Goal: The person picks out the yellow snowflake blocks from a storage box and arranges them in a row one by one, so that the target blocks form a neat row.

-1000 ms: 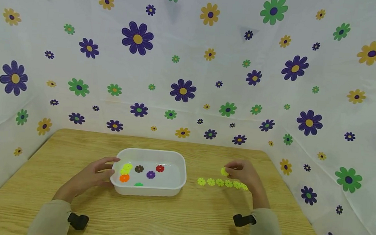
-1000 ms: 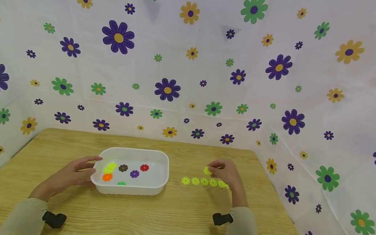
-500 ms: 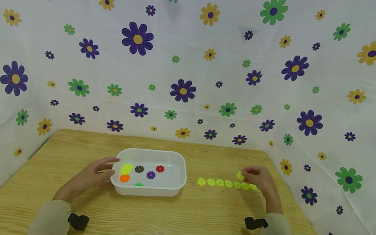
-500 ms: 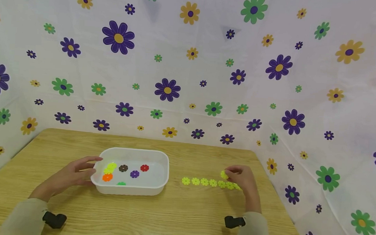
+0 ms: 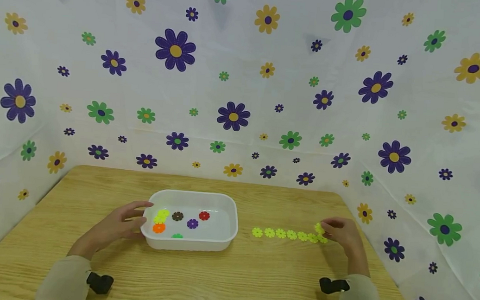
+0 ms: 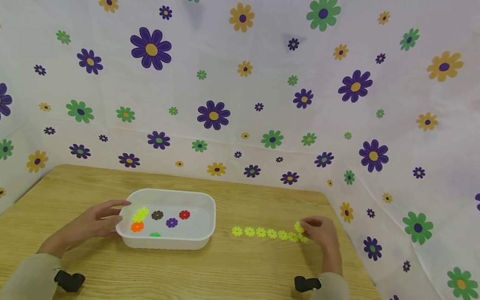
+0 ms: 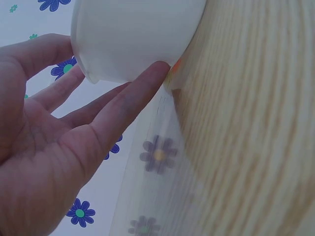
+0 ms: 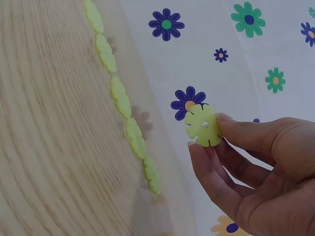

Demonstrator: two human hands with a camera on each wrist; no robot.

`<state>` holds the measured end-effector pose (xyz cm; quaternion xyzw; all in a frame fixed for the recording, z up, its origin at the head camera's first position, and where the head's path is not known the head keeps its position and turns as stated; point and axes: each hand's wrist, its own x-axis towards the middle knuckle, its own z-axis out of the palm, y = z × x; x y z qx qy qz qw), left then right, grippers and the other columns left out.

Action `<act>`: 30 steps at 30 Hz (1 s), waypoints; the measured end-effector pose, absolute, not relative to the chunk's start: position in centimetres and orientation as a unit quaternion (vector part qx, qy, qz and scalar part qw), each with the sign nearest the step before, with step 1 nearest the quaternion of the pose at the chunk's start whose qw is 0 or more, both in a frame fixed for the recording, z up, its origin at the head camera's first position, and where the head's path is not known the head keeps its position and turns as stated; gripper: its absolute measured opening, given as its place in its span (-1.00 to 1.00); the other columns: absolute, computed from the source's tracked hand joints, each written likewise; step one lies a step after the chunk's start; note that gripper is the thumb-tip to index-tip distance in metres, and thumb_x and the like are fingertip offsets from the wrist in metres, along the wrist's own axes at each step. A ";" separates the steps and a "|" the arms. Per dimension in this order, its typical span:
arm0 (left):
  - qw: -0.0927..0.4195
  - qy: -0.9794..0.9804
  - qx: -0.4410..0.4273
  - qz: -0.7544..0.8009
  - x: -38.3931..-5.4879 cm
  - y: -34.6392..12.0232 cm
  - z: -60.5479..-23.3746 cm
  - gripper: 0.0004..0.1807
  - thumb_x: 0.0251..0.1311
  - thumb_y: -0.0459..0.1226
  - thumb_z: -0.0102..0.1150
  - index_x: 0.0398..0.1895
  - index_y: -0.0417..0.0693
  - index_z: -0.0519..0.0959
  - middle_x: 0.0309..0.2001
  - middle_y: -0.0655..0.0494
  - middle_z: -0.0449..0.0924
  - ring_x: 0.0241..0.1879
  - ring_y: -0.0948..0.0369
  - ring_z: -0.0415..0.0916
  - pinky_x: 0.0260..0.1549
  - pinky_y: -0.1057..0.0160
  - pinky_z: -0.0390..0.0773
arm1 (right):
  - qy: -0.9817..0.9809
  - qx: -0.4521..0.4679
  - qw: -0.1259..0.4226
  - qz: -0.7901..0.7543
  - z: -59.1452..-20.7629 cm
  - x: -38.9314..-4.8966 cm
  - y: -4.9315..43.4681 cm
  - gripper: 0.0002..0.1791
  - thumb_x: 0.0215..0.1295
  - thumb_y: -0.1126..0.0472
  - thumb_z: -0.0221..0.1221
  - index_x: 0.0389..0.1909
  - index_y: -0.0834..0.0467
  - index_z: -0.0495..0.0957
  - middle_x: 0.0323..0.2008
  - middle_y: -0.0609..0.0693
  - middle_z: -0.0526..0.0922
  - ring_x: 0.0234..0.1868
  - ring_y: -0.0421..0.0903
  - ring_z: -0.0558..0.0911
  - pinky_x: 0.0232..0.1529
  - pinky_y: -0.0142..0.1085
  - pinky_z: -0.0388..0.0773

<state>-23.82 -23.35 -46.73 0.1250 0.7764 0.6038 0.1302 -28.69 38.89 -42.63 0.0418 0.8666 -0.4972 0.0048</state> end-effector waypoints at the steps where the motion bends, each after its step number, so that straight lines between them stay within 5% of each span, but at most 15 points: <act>1: 0.130 0.778 0.122 0.602 -23.8 -23.4 -46.7 -0.34 0.56 -0.20 0.04 0.60 -0.17 0.12 0.56 -0.52 0.01 0.36 -0.34 0.41 0.08 0.01 0.74 | 0.867 0.044 0.002 -0.496 -42.7 -28.7 39.1 -0.61 0.46 0.27 0.23 0.09 0.54 0.54 -0.18 0.03 0.72 -0.23 -0.23 0.70 -0.12 -0.30 0.79; 10: 0.133 0.781 0.111 0.600 -23.8 -23.1 -46.6 -0.33 0.54 -0.17 0.06 0.59 -0.16 0.13 0.54 -0.52 0.05 0.37 -0.34 0.40 0.11 0.00 0.73 | 0.876 0.110 -0.004 -0.470 -43.5 -28.6 41.0 -0.60 0.46 0.30 0.21 0.14 0.53 0.50 -0.07 0.30 0.69 -0.24 -0.15 0.72 -0.20 -0.34 0.79; 30: 0.135 0.781 0.106 0.600 -23.8 -23.2 -46.6 -0.32 0.54 -0.17 0.06 0.60 -0.15 0.11 0.55 -0.51 0.04 0.36 -0.29 0.43 0.09 0.03 0.74 | 0.860 0.170 -0.020 -0.480 -45.8 -29.1 43.0 -0.68 0.41 0.45 0.15 0.09 0.57 0.52 -0.14 0.33 0.70 -0.36 -0.24 0.65 -0.32 -0.42 0.74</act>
